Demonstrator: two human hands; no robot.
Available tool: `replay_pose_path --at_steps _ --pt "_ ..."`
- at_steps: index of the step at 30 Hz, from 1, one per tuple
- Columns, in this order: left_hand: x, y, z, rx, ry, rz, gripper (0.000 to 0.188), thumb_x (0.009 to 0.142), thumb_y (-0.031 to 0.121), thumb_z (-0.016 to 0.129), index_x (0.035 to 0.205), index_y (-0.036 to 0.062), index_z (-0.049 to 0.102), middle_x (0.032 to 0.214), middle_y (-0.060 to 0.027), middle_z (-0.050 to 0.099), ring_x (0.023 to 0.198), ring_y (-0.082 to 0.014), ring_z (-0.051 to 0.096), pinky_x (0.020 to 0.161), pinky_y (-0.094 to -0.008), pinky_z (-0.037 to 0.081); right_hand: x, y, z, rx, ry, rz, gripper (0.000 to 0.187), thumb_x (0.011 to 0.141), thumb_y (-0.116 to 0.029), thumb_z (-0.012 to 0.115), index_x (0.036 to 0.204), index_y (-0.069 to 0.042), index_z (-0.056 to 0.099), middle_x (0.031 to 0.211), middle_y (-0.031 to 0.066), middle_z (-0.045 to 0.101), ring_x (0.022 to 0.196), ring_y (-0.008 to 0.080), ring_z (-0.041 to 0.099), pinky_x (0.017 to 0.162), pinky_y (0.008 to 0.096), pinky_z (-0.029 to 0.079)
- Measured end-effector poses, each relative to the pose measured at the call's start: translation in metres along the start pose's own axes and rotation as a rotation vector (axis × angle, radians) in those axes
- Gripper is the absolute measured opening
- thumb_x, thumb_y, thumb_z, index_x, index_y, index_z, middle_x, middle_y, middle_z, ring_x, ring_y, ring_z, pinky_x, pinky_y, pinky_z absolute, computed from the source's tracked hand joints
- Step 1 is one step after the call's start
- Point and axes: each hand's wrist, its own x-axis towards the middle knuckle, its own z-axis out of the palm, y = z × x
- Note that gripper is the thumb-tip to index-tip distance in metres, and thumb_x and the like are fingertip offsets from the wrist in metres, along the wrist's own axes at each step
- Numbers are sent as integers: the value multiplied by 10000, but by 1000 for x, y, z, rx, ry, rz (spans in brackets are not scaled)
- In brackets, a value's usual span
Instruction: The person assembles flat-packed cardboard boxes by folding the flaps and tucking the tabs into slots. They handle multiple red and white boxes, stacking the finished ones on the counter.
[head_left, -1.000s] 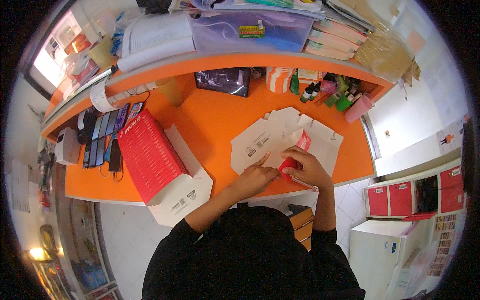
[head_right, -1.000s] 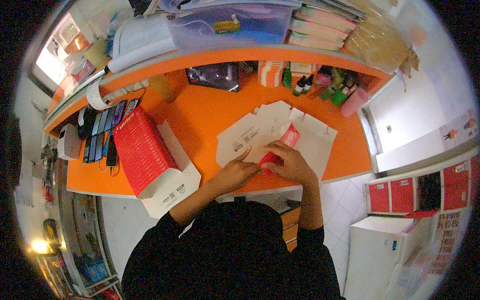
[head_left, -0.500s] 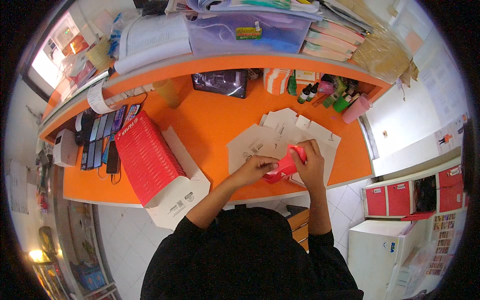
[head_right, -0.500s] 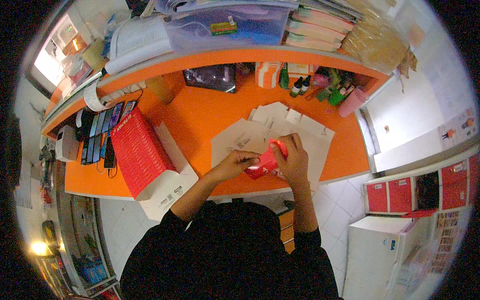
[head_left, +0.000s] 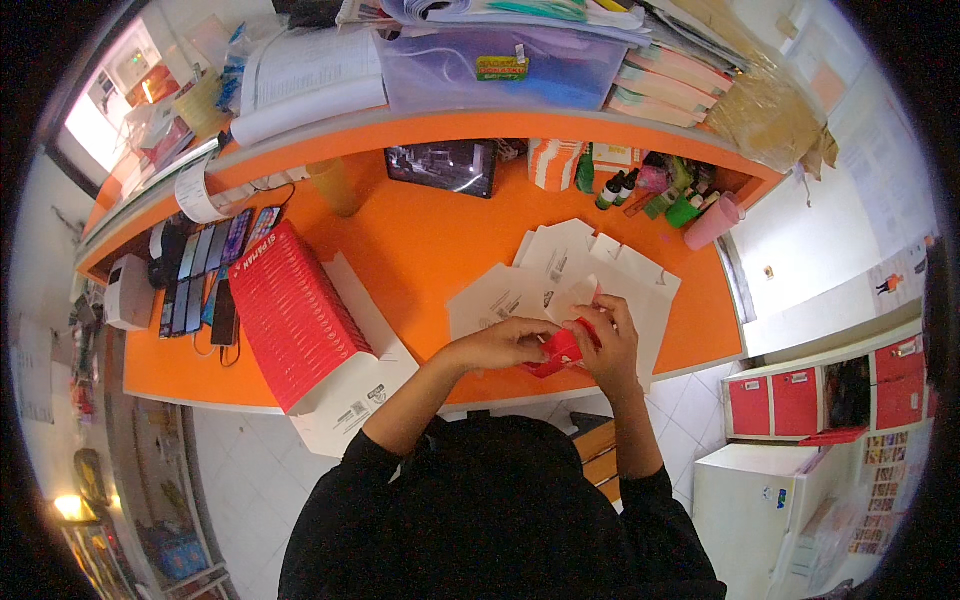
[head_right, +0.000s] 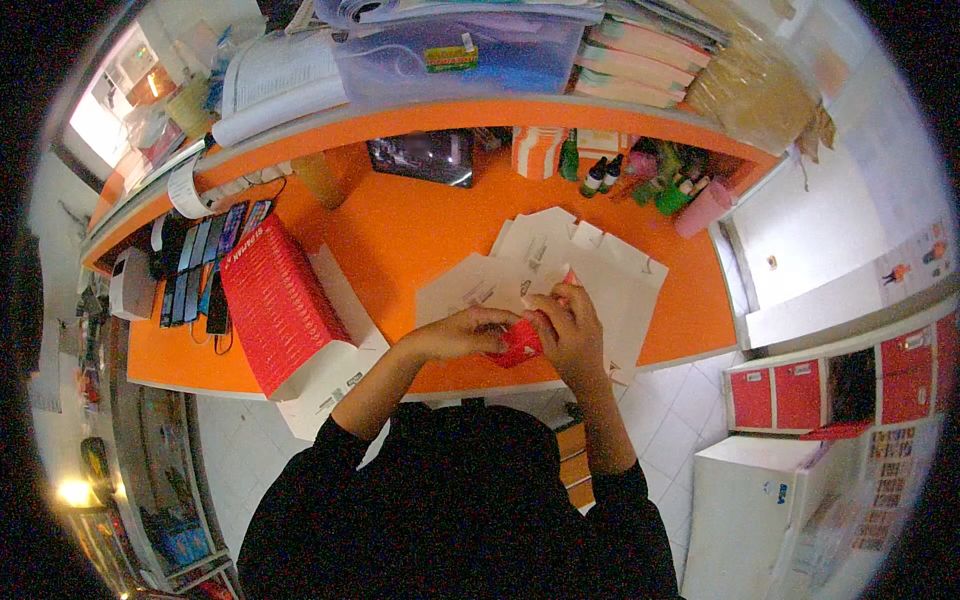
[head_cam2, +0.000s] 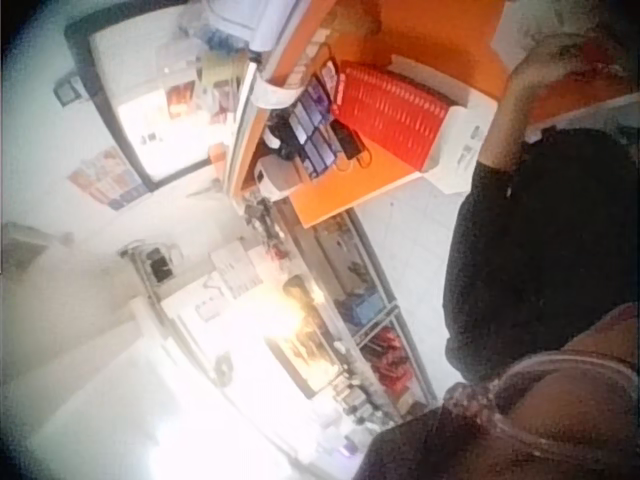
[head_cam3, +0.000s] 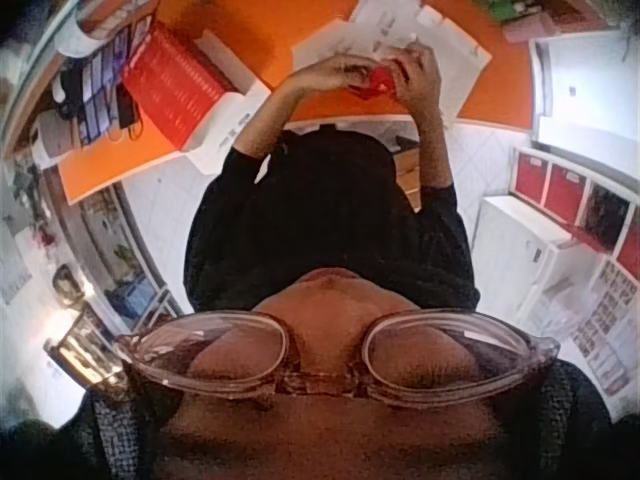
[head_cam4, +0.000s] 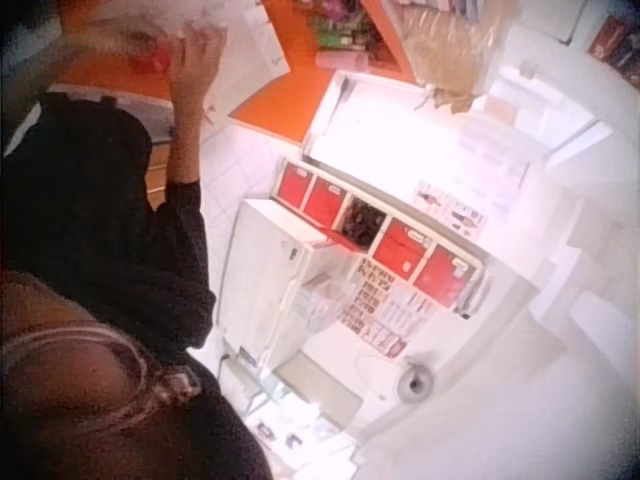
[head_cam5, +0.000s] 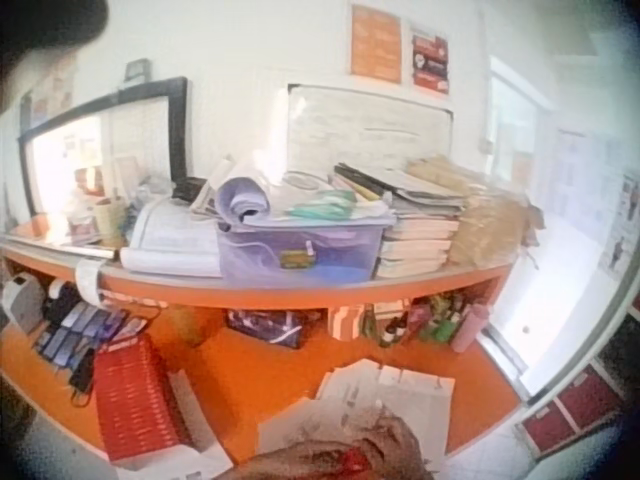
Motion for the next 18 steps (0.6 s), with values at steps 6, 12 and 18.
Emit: replay_pose_path --at_steps 6,12,18 --pt "7 17 10 -339 384 -38 242 938 161 502 1138 28 539 1062 -52 599 951 -127 572 842 -288 494 -8 -6 2 -58 53 -160 493 645 -217 806 1070 -137 571 1102 111 469 1030 310 482 890 433 402" --pt "8 56 23 -909 540 265 256 965 133 426 1204 41 417 1158 -115 537 1038 -191 576 866 -331 520 3 -28 10 -38 -49 -218 573 669 -255 782 1172 -195 515 1275 121 417 1205 378 397 992 483 372" --pt "1 65 23 -883 624 324 242 967 134 413 1190 39 408 1167 -128 536 1079 -202 559 911 -346 495 11 -28 3 45 -81 -370 502 693 -213 765 1126 -158 518 1280 110 453 1237 420 384 976 489 415"
